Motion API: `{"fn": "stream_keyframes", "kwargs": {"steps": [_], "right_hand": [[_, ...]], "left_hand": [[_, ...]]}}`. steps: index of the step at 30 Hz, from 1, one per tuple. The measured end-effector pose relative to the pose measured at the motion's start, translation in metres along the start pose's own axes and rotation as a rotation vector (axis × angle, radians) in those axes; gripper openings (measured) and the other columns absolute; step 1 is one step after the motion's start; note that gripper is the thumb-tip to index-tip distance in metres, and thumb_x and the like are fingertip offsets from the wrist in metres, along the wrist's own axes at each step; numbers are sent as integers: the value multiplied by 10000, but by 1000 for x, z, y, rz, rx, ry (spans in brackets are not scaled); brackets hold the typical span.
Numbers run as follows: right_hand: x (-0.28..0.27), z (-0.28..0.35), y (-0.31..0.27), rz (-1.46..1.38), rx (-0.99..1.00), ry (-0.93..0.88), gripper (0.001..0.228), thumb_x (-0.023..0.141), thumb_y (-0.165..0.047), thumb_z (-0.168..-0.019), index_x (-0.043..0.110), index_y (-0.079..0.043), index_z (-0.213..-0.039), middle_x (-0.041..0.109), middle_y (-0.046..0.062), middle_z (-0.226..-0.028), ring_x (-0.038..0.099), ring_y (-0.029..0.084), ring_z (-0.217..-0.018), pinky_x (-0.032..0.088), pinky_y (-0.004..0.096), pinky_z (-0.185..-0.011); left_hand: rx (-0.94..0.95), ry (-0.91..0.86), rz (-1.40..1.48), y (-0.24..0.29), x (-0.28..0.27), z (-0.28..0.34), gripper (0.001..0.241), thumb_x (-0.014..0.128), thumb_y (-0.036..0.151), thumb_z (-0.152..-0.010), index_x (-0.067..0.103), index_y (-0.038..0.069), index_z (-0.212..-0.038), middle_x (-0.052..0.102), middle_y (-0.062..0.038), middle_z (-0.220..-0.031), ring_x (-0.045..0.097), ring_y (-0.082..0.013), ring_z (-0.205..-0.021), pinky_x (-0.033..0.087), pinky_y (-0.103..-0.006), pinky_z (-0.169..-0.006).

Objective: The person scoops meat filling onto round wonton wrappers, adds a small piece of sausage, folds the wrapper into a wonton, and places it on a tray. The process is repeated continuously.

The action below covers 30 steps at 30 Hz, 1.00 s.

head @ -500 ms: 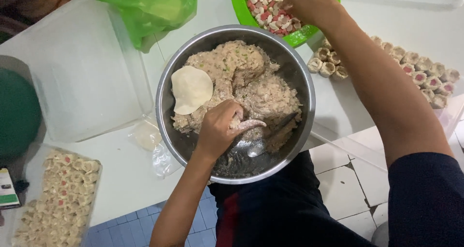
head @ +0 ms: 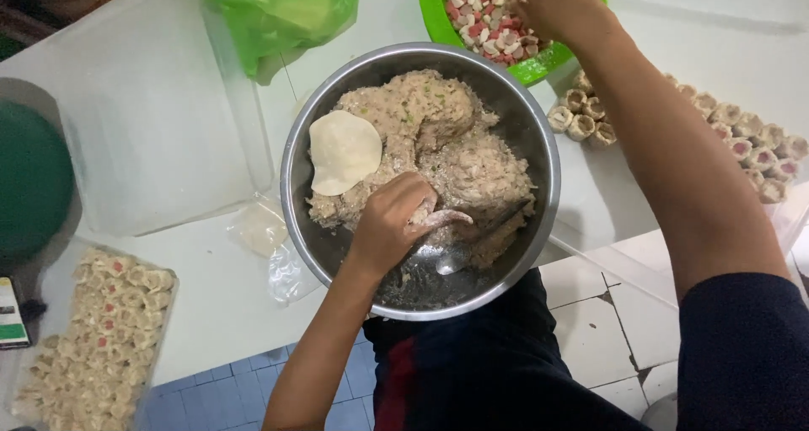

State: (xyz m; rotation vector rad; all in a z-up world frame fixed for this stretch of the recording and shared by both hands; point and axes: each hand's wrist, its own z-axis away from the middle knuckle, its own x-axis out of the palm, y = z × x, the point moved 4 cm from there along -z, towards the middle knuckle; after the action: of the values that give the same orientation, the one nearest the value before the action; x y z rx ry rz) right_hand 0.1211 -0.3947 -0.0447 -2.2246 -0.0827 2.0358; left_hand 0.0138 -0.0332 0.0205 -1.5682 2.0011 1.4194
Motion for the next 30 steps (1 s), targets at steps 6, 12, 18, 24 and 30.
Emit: {"fn": "stream_keyframes", "kwargs": {"steps": [6, 12, 18, 24, 30], "right_hand": [[-10, -2, -15, -364, 105, -79, 133, 637, -89, -1067, 647, 28, -1128, 691, 210, -998, 651, 340, -824, 526, 451, -700], [0, -9, -20, -388, -24, 43, 118, 692, 16, -1006, 710, 33, -1121, 710, 205, -995, 674, 291, -791, 557, 397, -639], [-9, -15, -25, -433, 104, 76, 158, 579, 42, -1058, 690, 44, -946, 681, 159, -758, 672, 175, -573, 548, 211, -446], [-24, -12, -32, -429, -59, 242, 137, 670, 24, -938, 691, -6, -1070, 706, 176, -863, 679, 288, -757, 564, 379, -701], [-103, 49, -83, -712, -123, 435, 239, 793, -5, -894, 686, -51, -1103, 725, 104, -984, 710, 285, -869, 563, 380, -802]], "left_hand": [[-4, -68, -66, 3, -3, -2, 466, 993, 125, -625, 687, 4, -955, 733, -179, -994, 726, -334, -983, 607, -438, -956], [-12, -66, -114, -6, 4, 8, 537, 1002, 134, -605, 719, -12, -1037, 739, -208, -1067, 724, -346, -1034, 587, -454, -997], [33, 3, -83, -8, 8, 13, 355, 827, 207, -828, 714, -52, -1043, 726, -218, -1037, 714, -373, -1003, 575, -506, -991], [-102, 63, 95, 13, -20, -18, 198, 688, 191, -943, 648, -1, -918, 675, -153, -849, 700, -336, -815, 602, -428, -749], [-284, 130, 238, 21, -34, -36, 223, 729, 208, -912, 556, 71, -873, 603, -76, -835, 656, -272, -779, 548, -372, -655]]}}
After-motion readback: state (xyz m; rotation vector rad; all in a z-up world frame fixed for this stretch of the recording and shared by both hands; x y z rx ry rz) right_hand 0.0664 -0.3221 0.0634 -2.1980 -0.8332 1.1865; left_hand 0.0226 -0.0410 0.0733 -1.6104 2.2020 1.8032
